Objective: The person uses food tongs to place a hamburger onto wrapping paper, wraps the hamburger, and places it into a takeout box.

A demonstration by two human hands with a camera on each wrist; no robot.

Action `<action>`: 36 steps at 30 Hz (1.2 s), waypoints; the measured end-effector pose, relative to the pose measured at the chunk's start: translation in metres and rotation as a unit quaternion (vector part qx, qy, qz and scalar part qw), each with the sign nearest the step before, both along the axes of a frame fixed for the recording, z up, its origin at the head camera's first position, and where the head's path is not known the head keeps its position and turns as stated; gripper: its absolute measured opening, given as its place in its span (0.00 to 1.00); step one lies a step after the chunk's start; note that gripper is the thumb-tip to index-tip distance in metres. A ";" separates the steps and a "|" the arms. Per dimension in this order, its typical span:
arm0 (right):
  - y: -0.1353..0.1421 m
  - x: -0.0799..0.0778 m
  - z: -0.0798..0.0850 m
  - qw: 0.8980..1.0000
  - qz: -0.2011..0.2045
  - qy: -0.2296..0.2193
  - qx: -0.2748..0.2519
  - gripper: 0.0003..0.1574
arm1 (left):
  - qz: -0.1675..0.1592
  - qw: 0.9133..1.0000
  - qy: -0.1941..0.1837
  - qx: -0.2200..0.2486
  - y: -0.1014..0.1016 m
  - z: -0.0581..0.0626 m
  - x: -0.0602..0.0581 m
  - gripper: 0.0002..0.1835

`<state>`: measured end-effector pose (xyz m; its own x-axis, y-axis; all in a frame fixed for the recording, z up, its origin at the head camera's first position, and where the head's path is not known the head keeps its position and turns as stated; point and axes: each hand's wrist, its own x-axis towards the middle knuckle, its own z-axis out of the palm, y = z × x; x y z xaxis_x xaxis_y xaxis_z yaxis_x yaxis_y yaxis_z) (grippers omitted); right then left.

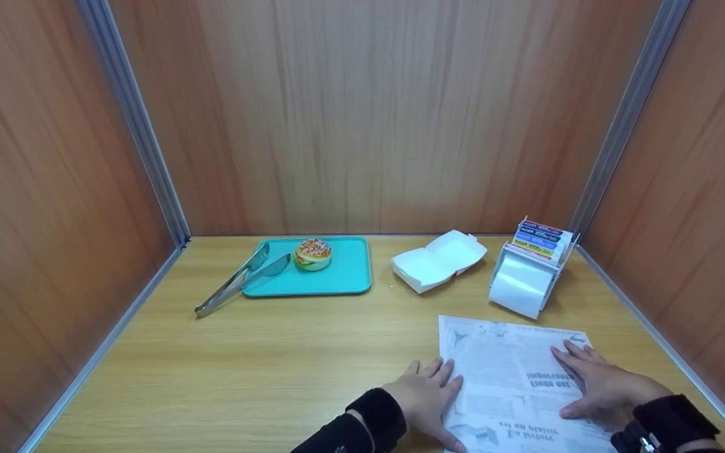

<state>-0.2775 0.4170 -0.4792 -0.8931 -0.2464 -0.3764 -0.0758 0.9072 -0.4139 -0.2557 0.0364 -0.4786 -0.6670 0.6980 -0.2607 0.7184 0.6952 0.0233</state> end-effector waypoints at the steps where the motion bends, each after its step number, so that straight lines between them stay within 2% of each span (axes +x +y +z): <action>1: -0.001 0.000 0.000 1.000 -0.001 0.002 0.002 0.79 | 0.000 1.000 -0.001 0.001 -0.001 0.000 0.000 0.63; 6: -0.009 0.004 0.000 1.000 -0.005 0.011 0.010 0.79 | 0.001 1.000 0.003 0.002 -0.007 0.001 0.002 0.63; 15: -0.038 -0.004 0.002 1.000 -0.002 0.011 0.018 0.80 | 0.014 1.000 -0.015 0.012 -0.034 0.002 0.001 0.64; 22: -0.061 -0.007 0.001 0.999 0.036 0.035 0.010 0.77 | 0.031 0.998 -0.041 0.031 -0.060 0.001 0.001 0.63; 36: -0.100 -0.018 -0.004 0.999 0.036 0.017 0.006 0.78 | 0.064 0.995 -0.068 0.036 -0.097 -0.001 0.001 0.64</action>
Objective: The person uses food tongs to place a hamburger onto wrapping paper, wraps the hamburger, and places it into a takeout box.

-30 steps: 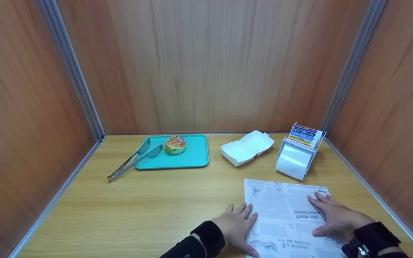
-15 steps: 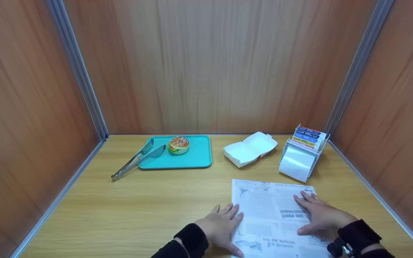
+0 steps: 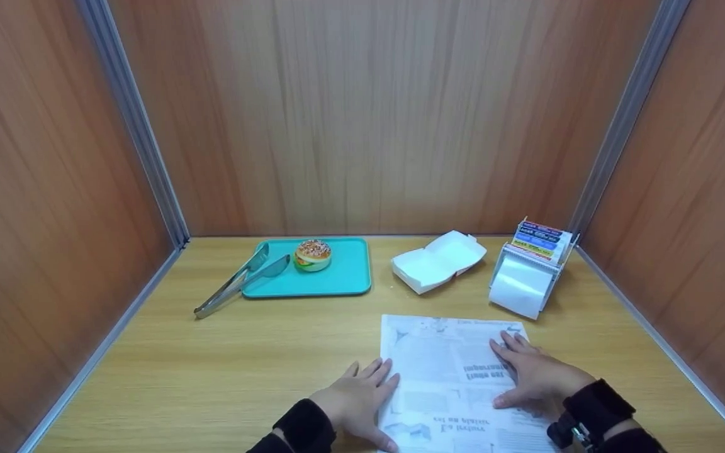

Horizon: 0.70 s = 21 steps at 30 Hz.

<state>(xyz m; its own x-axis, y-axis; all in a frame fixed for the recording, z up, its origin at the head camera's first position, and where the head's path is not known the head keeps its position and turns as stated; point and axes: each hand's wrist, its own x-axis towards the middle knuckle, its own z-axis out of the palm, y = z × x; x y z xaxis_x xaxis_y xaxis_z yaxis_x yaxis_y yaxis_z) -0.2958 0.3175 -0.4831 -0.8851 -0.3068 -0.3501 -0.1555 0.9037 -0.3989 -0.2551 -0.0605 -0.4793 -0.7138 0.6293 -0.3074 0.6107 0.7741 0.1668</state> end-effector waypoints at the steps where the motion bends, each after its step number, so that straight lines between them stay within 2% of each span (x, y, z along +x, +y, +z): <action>1: -0.003 -0.001 0.000 1.000 -0.001 -0.002 0.000 0.78 | 0.005 1.000 -0.006 0.001 -0.003 0.000 0.000 0.64; 6: -0.017 -0.005 -0.001 1.000 0.012 -0.002 -0.004 0.78 | 0.020 0.999 -0.027 0.003 -0.018 0.000 -0.001 0.63; 13: -0.038 -0.011 -0.001 0.999 0.048 0.022 0.000 0.78 | 0.024 0.999 -0.009 0.031 -0.039 0.004 0.006 0.65; 21: -0.061 -0.015 -0.001 0.999 0.048 0.023 -0.007 0.78 | 0.041 0.998 -0.028 0.047 -0.060 0.005 0.005 0.65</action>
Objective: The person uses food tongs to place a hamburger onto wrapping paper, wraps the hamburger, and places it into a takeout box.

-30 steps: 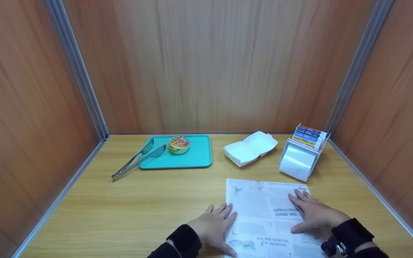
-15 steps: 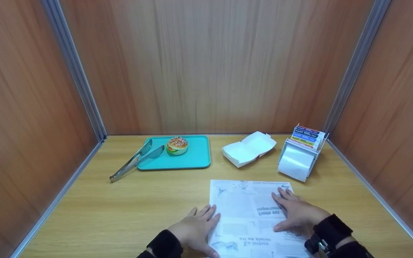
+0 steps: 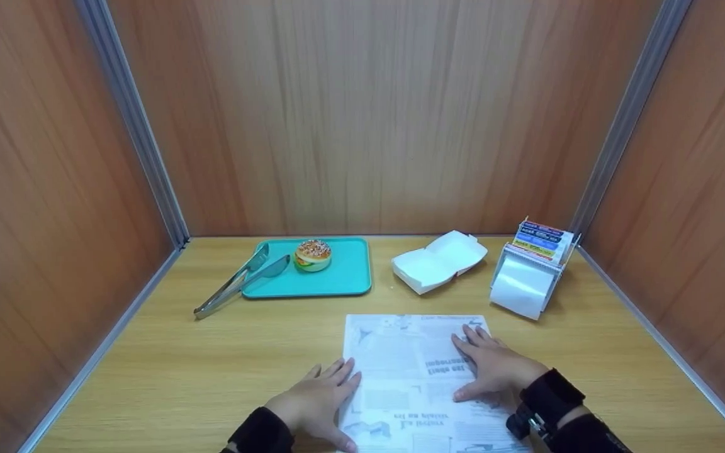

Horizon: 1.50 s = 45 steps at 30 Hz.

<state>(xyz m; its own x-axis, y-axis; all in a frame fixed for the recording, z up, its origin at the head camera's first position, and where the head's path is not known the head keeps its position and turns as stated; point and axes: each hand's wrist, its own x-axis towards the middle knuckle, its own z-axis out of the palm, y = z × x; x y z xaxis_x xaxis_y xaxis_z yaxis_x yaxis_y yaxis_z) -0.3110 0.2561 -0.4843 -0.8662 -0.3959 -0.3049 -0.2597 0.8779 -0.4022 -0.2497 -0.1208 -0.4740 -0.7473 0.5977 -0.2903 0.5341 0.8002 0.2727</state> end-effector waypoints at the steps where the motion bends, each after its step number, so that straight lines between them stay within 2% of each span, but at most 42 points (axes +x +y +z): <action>1: -0.002 0.000 0.000 1.000 0.000 0.001 0.000 0.78 | 0.001 1.000 0.000 0.001 -0.002 0.000 0.000 0.65; 13: -0.015 -0.003 -0.003 1.000 0.010 0.017 -0.014 0.78 | 0.013 1.000 -0.012 0.025 -0.017 0.000 -0.003 0.66; 18: -0.014 -0.004 -0.005 1.000 0.006 0.018 -0.016 0.77 | 0.013 0.999 -0.013 0.026 -0.017 -0.001 -0.004 0.66; 25: -0.009 -0.002 -0.004 0.999 0.027 0.037 -0.021 0.76 | 0.002 0.999 -0.015 0.038 -0.016 0.000 -0.003 0.66; 34: -0.007 -0.004 -0.004 0.999 0.010 0.027 -0.018 0.77 | 0.002 0.999 -0.028 0.035 -0.014 0.001 -0.012 0.65; 37: -0.007 -0.004 -0.003 1.000 0.008 0.023 -0.018 0.78 | 0.024 0.998 -0.045 0.038 -0.018 0.005 -0.019 0.66; 40: -0.009 -0.004 -0.004 1.000 0.007 0.021 -0.019 0.78 | 0.077 0.994 -0.045 0.060 -0.032 0.011 -0.033 0.65; 45: -0.016 -0.003 -0.007 1.000 0.011 0.011 -0.023 0.78 | 0.172 0.978 0.012 0.118 -0.064 0.015 -0.068 0.55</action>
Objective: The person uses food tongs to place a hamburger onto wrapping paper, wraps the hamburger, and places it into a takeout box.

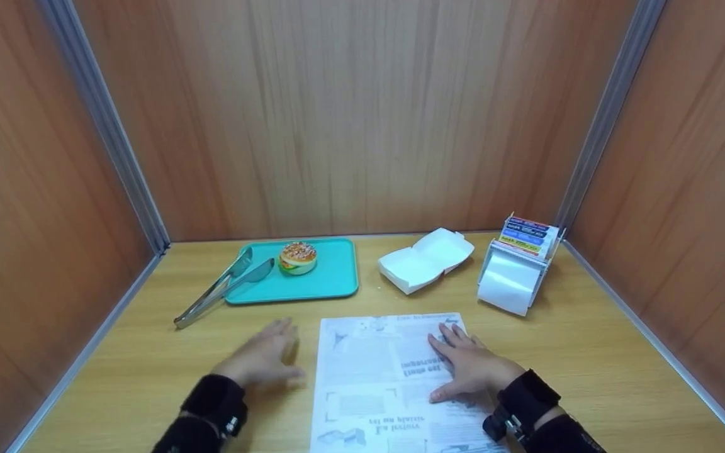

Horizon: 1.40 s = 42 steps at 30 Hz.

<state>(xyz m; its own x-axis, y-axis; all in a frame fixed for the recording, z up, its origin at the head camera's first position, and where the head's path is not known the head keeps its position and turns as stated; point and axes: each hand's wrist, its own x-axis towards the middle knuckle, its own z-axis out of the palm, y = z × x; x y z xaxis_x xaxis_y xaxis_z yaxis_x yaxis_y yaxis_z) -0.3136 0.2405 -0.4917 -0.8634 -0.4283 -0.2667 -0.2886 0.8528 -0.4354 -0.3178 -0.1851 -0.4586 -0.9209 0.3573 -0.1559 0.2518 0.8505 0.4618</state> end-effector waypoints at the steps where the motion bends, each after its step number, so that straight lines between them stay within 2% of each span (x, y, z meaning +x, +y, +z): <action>1: 0.000 0.000 0.000 1.000 0.000 -0.002 -0.001 0.78 | 0.014 1.000 0.015 0.006 -0.005 0.000 -0.009 0.52; 4: 0.000 -0.001 0.000 1.000 0.007 0.000 -0.002 0.78 | 0.037 0.997 0.074 0.000 -0.019 0.000 -0.035 0.42; 6: 0.001 -0.001 0.000 1.000 0.011 0.003 -0.001 0.77 | 0.051 0.994 0.098 -0.011 -0.027 0.000 -0.049 0.37; 8: 0.001 -0.002 0.000 1.000 0.013 0.001 -0.001 0.77 | 0.058 0.992 0.105 -0.025 -0.035 -0.002 -0.061 0.35; 12: 0.000 -0.003 -0.002 1.000 0.006 -0.012 0.006 0.77 | 0.059 0.993 0.088 -0.059 -0.045 -0.011 -0.077 0.38; 17: -0.007 -0.002 -0.004 0.999 0.009 -0.031 0.011 0.77 | 0.071 0.988 0.090 -0.106 -0.052 -0.024 -0.085 0.35; 20: -0.010 -0.002 -0.003 0.999 0.014 -0.037 0.009 0.77 | 0.084 0.988 0.070 -0.110 -0.053 -0.029 -0.088 0.33; 23: -0.009 -0.002 -0.001 0.999 0.009 -0.034 0.011 0.77 | 0.087 0.990 0.055 -0.093 -0.049 -0.029 -0.094 0.33; 27: -0.003 -0.002 0.000 1.000 -0.001 -0.024 0.017 0.77 | 0.072 0.992 0.060 -0.083 -0.041 -0.028 -0.102 0.32; 36: 0.002 -0.001 0.000 1.000 0.006 -0.021 0.015 0.78 | 0.062 0.994 0.033 -0.088 -0.036 -0.026 -0.107 0.37; 39: 0.002 -0.002 0.000 1.000 0.006 -0.019 0.016 0.77 | 0.047 0.991 0.082 -0.095 -0.038 -0.027 -0.111 0.28; 42: -0.001 -0.004 -0.002 1.000 0.007 -0.025 0.017 0.77 | 0.036 0.979 0.167 -0.110 -0.044 -0.030 -0.113 0.13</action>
